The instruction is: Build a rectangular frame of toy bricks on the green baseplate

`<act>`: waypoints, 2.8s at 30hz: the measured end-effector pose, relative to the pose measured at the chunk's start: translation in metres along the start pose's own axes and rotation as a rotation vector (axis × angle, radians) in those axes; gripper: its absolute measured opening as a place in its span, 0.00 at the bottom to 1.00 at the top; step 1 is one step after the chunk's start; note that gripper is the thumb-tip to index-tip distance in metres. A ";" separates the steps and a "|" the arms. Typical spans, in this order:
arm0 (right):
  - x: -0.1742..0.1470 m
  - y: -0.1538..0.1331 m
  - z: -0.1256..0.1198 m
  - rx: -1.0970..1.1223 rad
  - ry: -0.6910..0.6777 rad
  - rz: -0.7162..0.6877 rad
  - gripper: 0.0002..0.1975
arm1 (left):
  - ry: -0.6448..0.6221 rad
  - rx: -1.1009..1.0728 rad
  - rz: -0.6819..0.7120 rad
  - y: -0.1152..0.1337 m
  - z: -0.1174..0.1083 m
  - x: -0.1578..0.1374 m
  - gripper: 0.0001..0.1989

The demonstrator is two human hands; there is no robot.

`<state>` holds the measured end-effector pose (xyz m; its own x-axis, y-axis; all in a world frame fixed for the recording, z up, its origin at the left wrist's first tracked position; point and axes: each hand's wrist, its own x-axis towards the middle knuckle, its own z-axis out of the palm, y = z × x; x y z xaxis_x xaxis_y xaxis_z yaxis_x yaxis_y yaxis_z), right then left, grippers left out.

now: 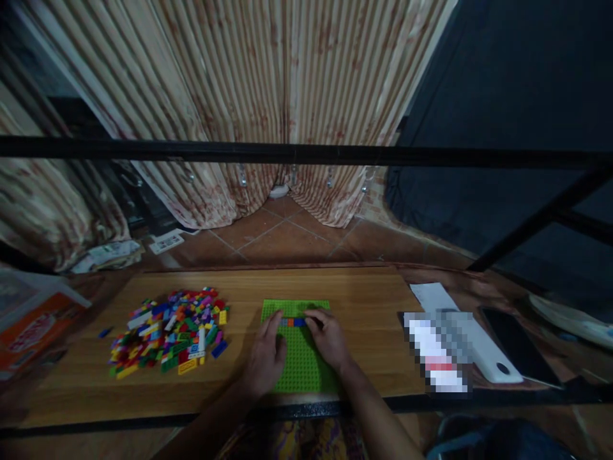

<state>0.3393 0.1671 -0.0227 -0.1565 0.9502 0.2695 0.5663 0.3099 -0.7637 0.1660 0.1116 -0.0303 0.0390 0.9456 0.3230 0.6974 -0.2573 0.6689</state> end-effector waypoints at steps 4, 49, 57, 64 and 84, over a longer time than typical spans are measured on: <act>0.017 0.002 0.002 0.006 0.127 0.064 0.18 | 0.132 -0.227 -0.158 -0.012 -0.001 0.002 0.30; 0.075 -0.048 0.046 -0.182 0.285 -0.012 0.30 | 0.296 -0.434 -0.199 -0.024 0.011 -0.001 0.34; 0.008 -0.009 0.008 -0.244 0.082 -0.089 0.24 | 0.186 -0.331 -0.277 -0.006 -0.003 0.000 0.34; -0.017 0.013 0.026 -0.408 -0.080 -0.207 0.18 | 0.135 -0.248 -0.128 0.010 -0.042 -0.016 0.30; -0.025 0.011 0.007 -0.284 0.073 -0.118 0.22 | 0.223 0.302 -0.009 -0.055 -0.125 -0.098 0.19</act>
<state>0.3437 0.1465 -0.0416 -0.1816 0.9000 0.3962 0.7524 0.3866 -0.5334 0.0346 0.0078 -0.0153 -0.1012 0.8724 0.4781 0.8781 -0.1476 0.4551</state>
